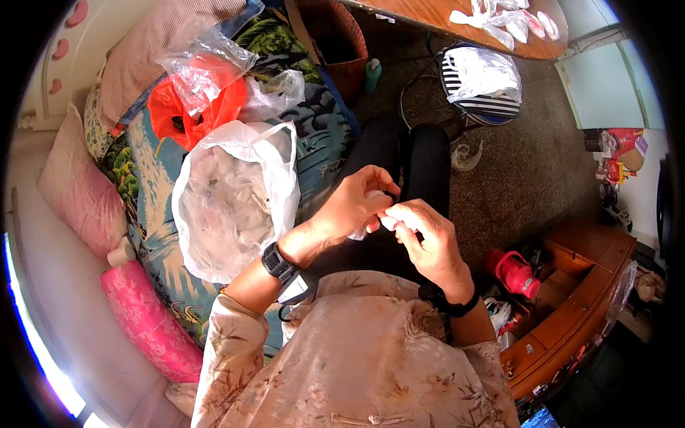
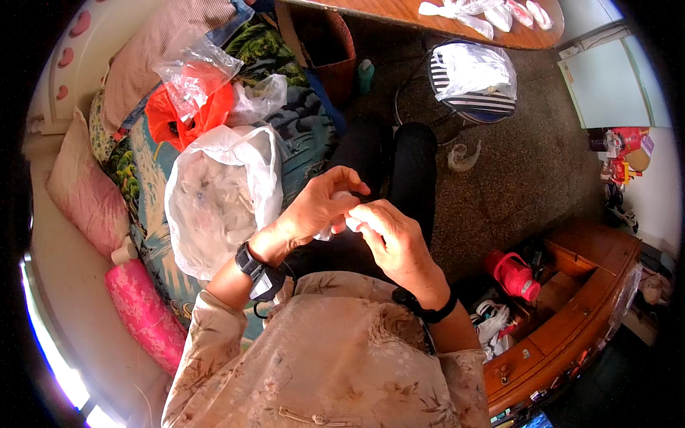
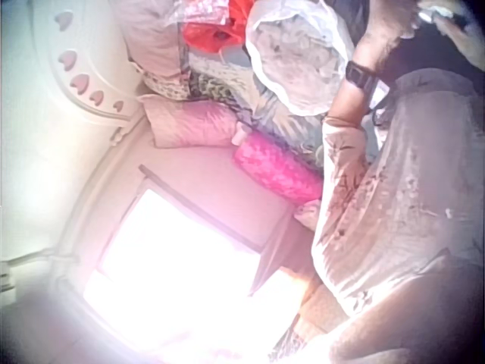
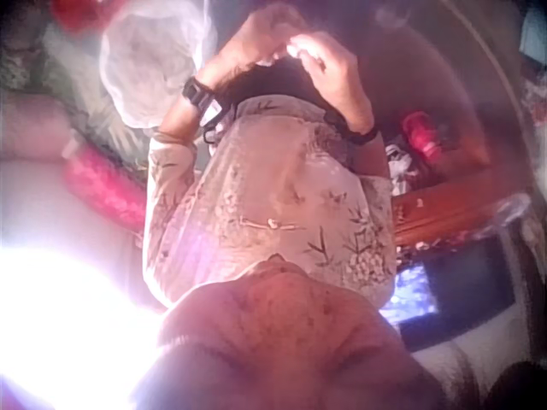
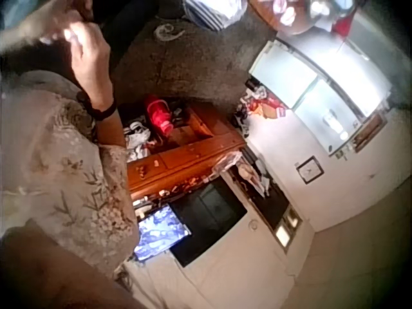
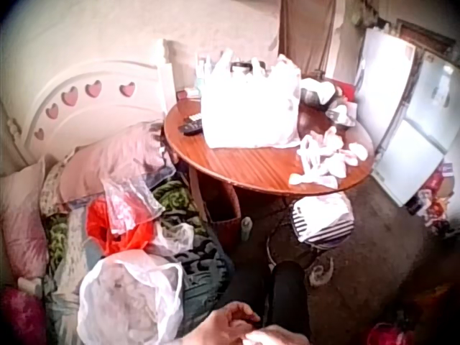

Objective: The person sorts through plastic bags, pulling items from a large white bag, unfolding smaller transparent bags, and folding or rolling them by hand before setting them aside.

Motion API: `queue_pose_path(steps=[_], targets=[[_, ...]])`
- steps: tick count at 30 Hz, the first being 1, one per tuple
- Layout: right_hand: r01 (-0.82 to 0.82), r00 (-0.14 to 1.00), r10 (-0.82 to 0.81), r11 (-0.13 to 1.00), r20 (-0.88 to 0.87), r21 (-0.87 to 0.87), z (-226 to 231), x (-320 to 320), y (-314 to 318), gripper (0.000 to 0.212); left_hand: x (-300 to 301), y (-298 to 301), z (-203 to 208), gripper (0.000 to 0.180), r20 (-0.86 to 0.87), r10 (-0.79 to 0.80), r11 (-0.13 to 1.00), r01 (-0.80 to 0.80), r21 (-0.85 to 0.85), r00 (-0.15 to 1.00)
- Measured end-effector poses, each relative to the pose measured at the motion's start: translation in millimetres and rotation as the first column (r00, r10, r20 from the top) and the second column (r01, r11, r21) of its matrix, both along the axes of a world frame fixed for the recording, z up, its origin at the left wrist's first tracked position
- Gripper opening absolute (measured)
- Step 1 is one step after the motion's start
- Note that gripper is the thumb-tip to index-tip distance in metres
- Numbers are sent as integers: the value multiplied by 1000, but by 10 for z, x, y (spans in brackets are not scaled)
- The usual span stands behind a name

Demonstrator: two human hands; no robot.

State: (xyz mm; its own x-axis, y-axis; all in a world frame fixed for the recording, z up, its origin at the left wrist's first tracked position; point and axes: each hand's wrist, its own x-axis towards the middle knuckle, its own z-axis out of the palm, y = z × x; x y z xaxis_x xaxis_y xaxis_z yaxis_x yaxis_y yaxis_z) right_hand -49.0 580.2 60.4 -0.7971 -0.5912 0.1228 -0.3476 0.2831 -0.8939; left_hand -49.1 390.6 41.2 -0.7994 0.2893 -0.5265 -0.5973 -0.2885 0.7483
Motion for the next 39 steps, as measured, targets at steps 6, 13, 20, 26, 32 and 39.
queue_pose_path(steps=[6, 13, 20, 26, 32, 39], targets=[[201, 960, -181, 977, 216, -73, -127, -29, -2, 12, -76, -172, -21, 34, -663, 31, 617, -536, -576, 748], [344, 930, -293, 908, 224, -241, -205, -57, -127, 16, 209, 54, 325, 30, -699, -280, 655, -402, -640, 658], [358, 932, -323, 893, 166, -274, -105, -43, -179, 12, 179, 221, 92, 25, -721, -97, 773, -404, -489, 686], [455, 822, -264, 838, 504, -303, -201, -61, -75, 12, 162, 165, 53, 21, -710, -144, 766, -377, -521, 689], [467, 364, 425, 686, 829, -557, -39, -146, 86, 19, 168, 27, 6, 6, -686, -168, 755, -355, -552, 708], [475, 834, -262, 789, 486, -389, -60, -106, -100, 9, 203, -36, 146, 10, -651, 1, 716, -455, -529, 759]])
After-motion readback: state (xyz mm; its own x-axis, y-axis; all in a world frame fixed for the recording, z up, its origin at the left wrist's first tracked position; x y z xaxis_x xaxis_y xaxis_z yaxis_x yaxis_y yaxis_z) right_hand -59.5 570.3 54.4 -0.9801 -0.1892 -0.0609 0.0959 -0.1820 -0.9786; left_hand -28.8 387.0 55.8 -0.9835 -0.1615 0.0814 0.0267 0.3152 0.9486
